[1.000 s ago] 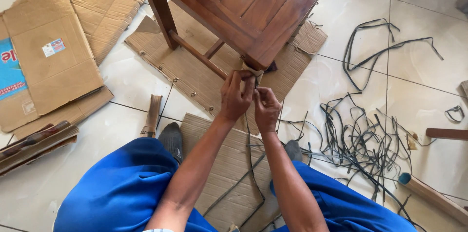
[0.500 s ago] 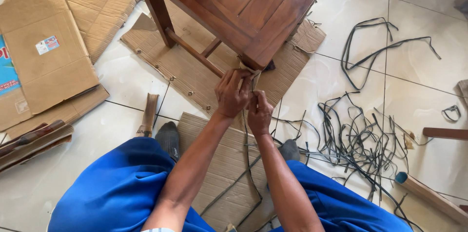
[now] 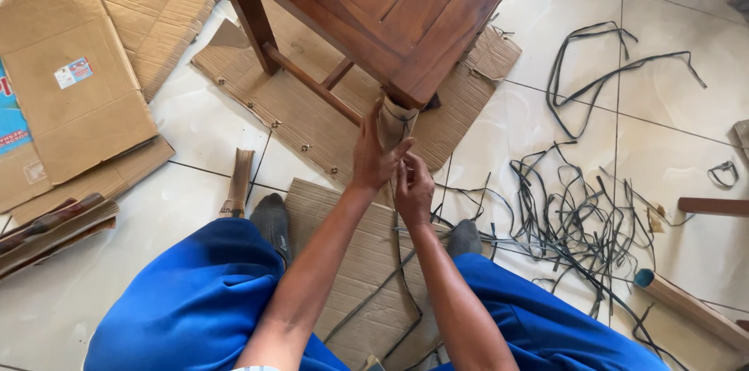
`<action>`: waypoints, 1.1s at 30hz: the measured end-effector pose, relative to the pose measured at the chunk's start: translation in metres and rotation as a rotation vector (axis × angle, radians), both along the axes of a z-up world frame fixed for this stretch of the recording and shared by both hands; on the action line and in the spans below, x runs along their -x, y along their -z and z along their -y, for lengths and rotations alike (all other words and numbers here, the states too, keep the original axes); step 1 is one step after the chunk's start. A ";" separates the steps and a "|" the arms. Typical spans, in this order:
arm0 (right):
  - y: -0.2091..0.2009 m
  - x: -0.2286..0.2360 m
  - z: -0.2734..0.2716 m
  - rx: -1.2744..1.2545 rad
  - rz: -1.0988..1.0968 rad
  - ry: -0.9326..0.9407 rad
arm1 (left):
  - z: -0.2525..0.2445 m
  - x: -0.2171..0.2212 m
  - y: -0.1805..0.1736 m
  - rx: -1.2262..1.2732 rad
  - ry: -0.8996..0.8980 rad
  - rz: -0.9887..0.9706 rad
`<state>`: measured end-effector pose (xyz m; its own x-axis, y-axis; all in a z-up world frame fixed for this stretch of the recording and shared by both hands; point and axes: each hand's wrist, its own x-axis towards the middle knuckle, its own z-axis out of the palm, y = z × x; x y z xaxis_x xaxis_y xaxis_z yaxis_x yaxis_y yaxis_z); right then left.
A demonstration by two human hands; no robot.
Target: The person wraps black plastic strips around the legs of a wooden chair and ties them to secure cardboard protectors, then adjusts the position of the chair.
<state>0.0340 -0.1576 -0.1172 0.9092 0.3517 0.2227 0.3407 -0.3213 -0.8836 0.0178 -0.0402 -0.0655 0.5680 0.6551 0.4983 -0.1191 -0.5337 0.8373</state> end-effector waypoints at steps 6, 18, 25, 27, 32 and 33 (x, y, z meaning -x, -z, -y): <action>-0.009 -0.031 -0.003 -0.085 -0.025 -0.146 | 0.000 0.001 -0.003 0.199 0.110 -0.136; 0.070 -0.090 -0.036 0.458 0.035 -0.099 | -0.021 -0.028 -0.004 0.444 0.214 -0.447; -0.006 -0.058 -0.047 0.519 -0.046 -0.017 | -0.026 -0.031 0.005 0.486 0.233 -0.235; -0.009 -0.053 -0.052 0.497 -0.056 -0.002 | -0.029 -0.034 0.025 0.540 0.266 -0.070; -0.001 -0.024 -0.074 0.479 -0.090 -0.012 | -0.054 -0.012 0.048 0.613 0.328 0.045; 0.003 -0.018 -0.074 0.450 -0.077 -0.022 | -0.058 -0.004 0.045 0.575 0.330 0.022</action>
<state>0.0517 -0.0837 -0.1204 0.9084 0.4173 -0.0251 0.2902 -0.6728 -0.6805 0.0219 0.0174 -0.1106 0.7782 0.6132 0.1354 -0.2204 0.0649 0.9732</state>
